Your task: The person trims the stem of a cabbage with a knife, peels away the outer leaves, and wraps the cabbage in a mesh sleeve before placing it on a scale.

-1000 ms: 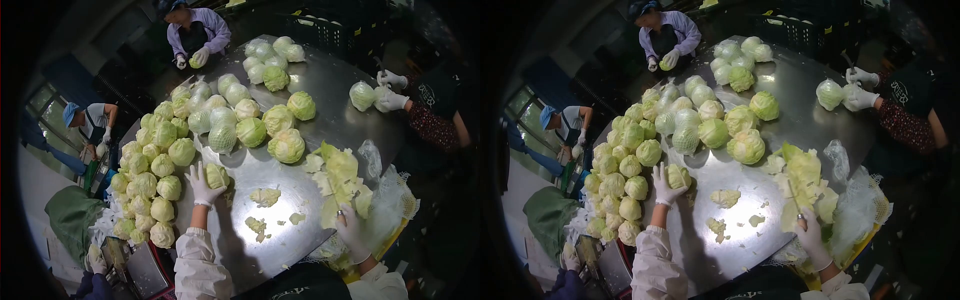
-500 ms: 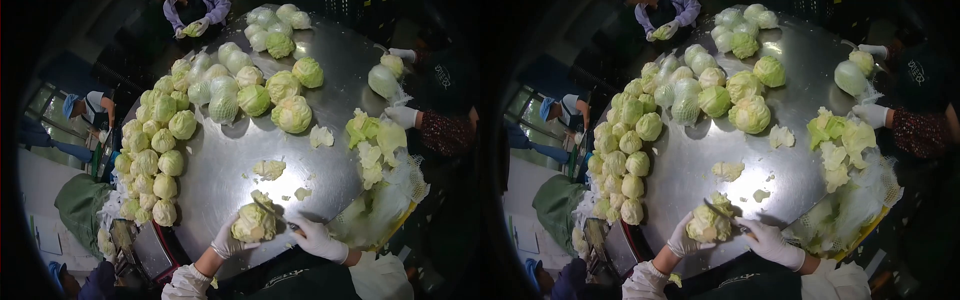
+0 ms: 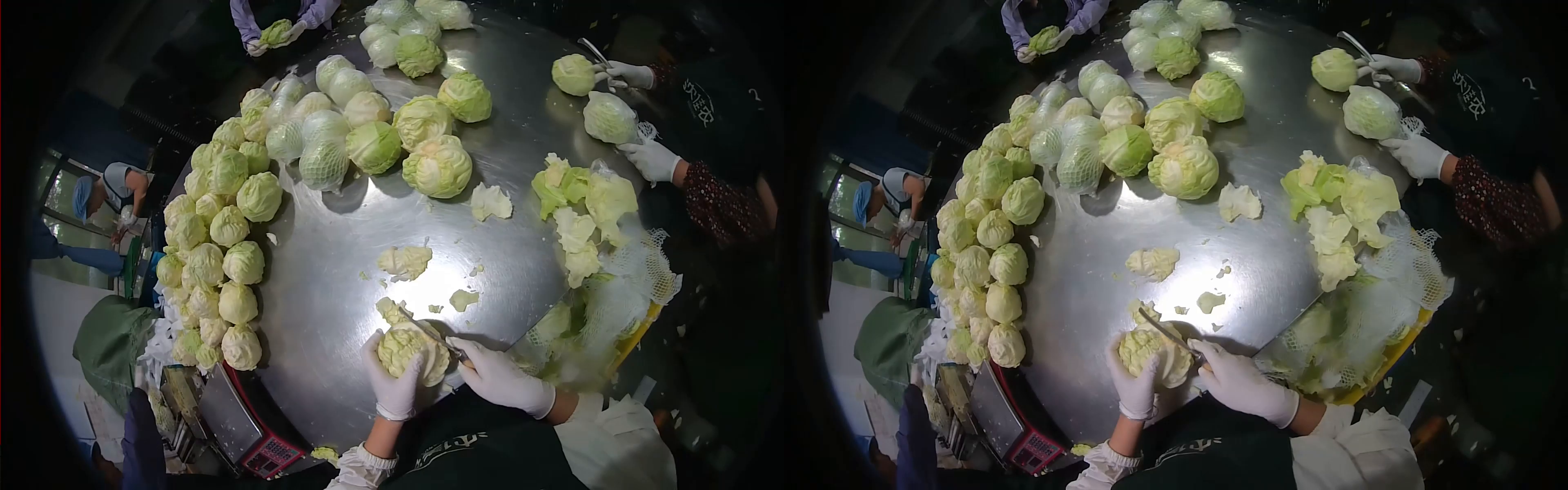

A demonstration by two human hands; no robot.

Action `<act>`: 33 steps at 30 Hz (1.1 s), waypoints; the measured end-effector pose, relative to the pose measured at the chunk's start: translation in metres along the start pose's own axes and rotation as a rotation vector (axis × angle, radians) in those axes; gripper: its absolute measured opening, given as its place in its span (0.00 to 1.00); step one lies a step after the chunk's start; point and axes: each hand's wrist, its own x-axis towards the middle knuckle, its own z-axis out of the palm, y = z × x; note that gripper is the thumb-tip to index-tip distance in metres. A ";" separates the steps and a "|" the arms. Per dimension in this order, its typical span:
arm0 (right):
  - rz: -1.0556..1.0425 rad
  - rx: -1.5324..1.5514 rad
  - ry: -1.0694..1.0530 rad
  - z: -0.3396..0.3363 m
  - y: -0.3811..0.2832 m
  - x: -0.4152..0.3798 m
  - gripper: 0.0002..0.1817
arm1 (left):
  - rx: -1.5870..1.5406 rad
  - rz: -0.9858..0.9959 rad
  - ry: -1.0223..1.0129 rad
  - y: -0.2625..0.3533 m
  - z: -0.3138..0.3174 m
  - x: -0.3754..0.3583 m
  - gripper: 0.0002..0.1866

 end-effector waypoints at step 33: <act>0.121 -0.174 -0.050 -0.008 0.010 0.041 0.14 | -0.256 0.018 -0.359 -0.030 -0.064 0.030 0.44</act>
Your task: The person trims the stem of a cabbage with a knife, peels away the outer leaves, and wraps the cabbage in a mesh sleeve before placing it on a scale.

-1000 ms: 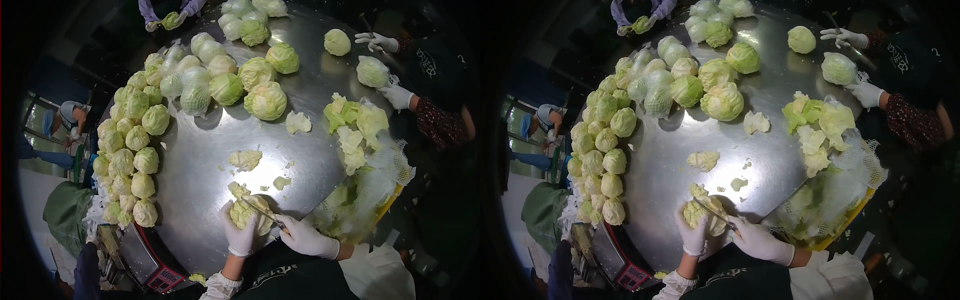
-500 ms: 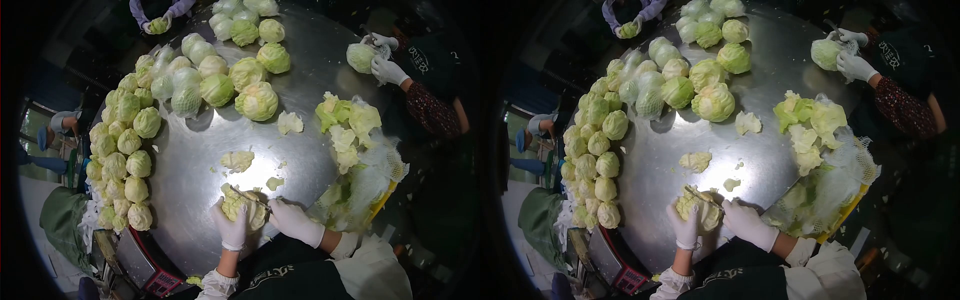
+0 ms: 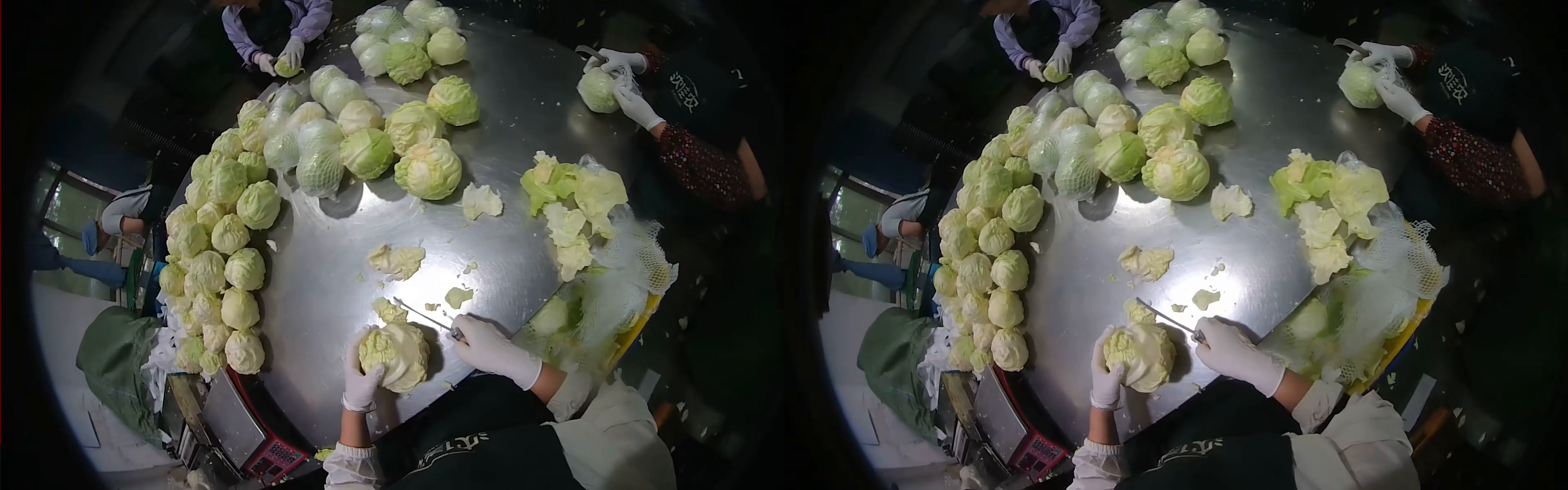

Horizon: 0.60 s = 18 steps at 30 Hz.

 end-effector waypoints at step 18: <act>-0.343 -0.243 -0.150 0.003 -0.061 0.044 0.28 | 0.150 -0.058 0.453 0.012 0.036 -0.007 0.48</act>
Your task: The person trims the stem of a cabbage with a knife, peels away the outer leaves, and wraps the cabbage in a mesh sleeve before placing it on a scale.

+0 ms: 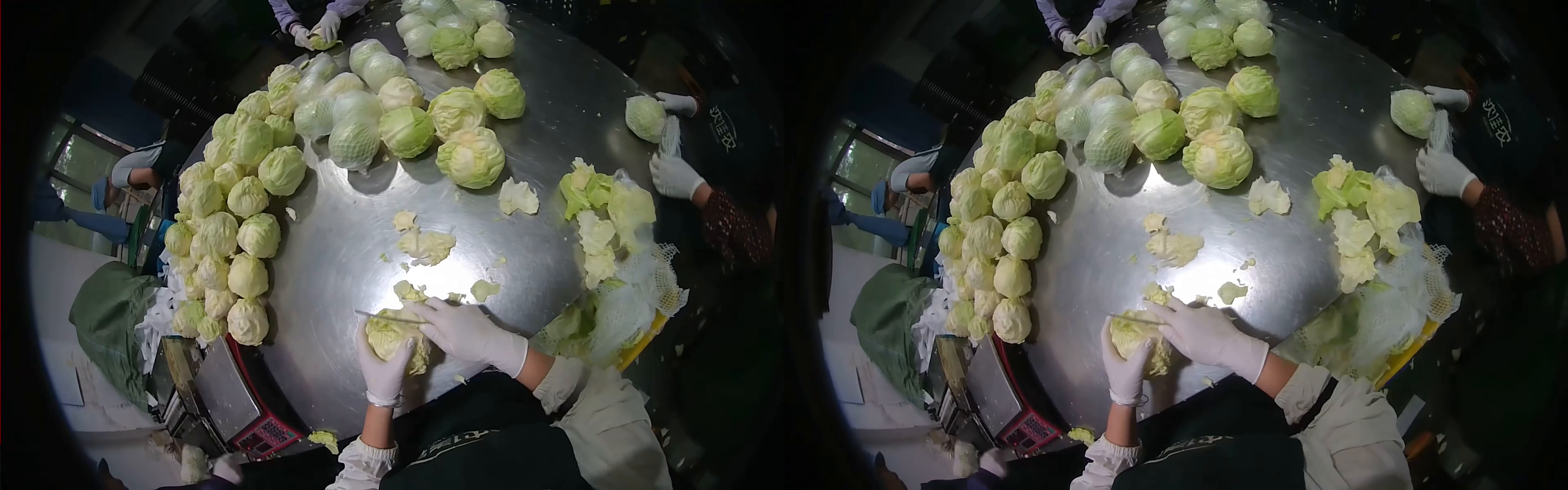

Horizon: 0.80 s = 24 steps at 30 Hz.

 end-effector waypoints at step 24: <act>0.278 0.127 0.634 -0.035 0.057 0.034 0.23 | 0.213 0.140 -0.352 -0.018 -0.041 -0.005 0.52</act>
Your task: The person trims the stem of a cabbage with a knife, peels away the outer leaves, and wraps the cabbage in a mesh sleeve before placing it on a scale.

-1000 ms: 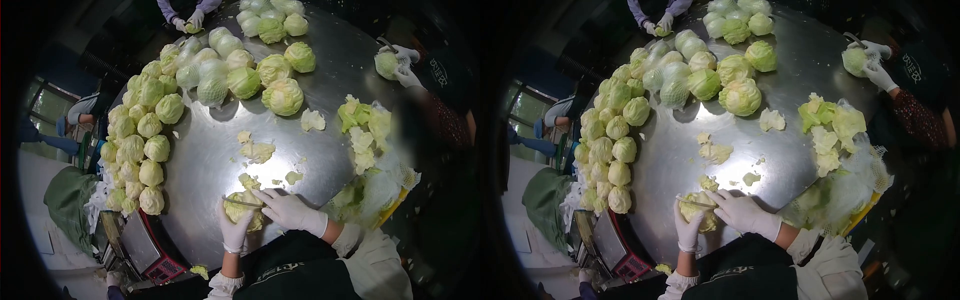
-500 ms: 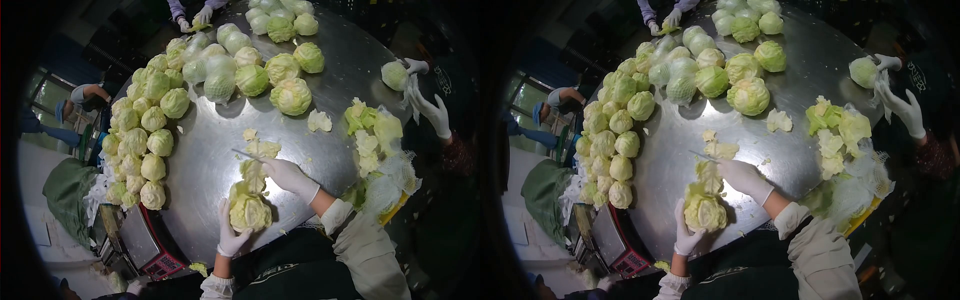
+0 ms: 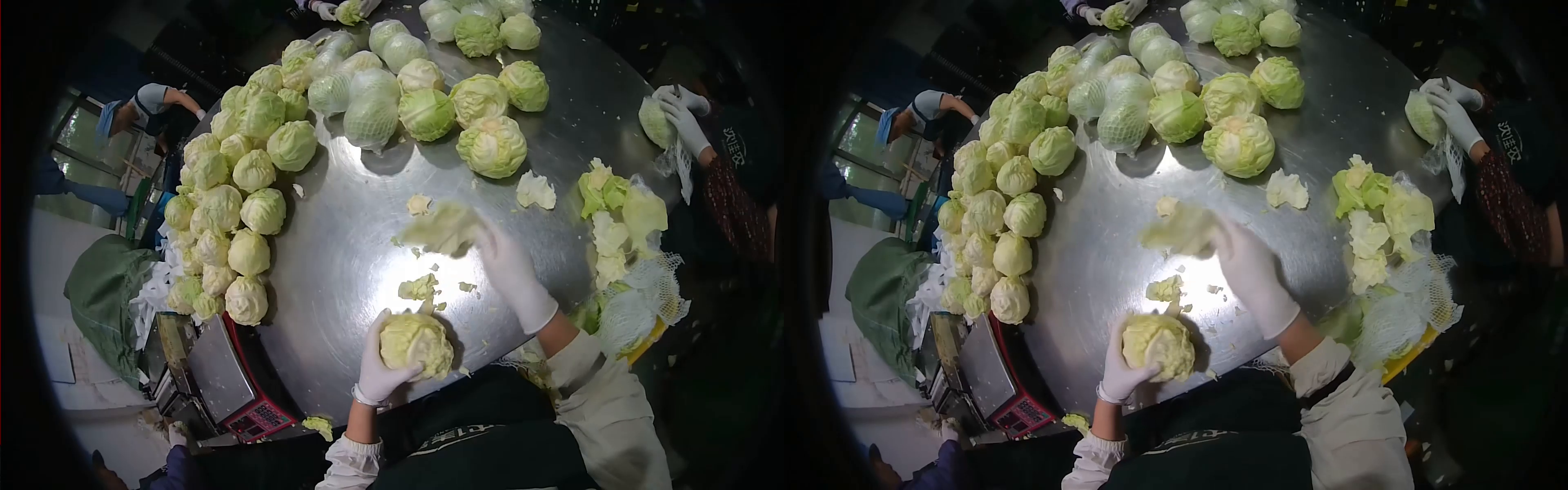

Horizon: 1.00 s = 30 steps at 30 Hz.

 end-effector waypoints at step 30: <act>0.172 0.840 -0.792 -0.015 -0.032 -0.090 0.49 | -1.291 -0.238 -0.037 0.005 0.023 0.001 0.48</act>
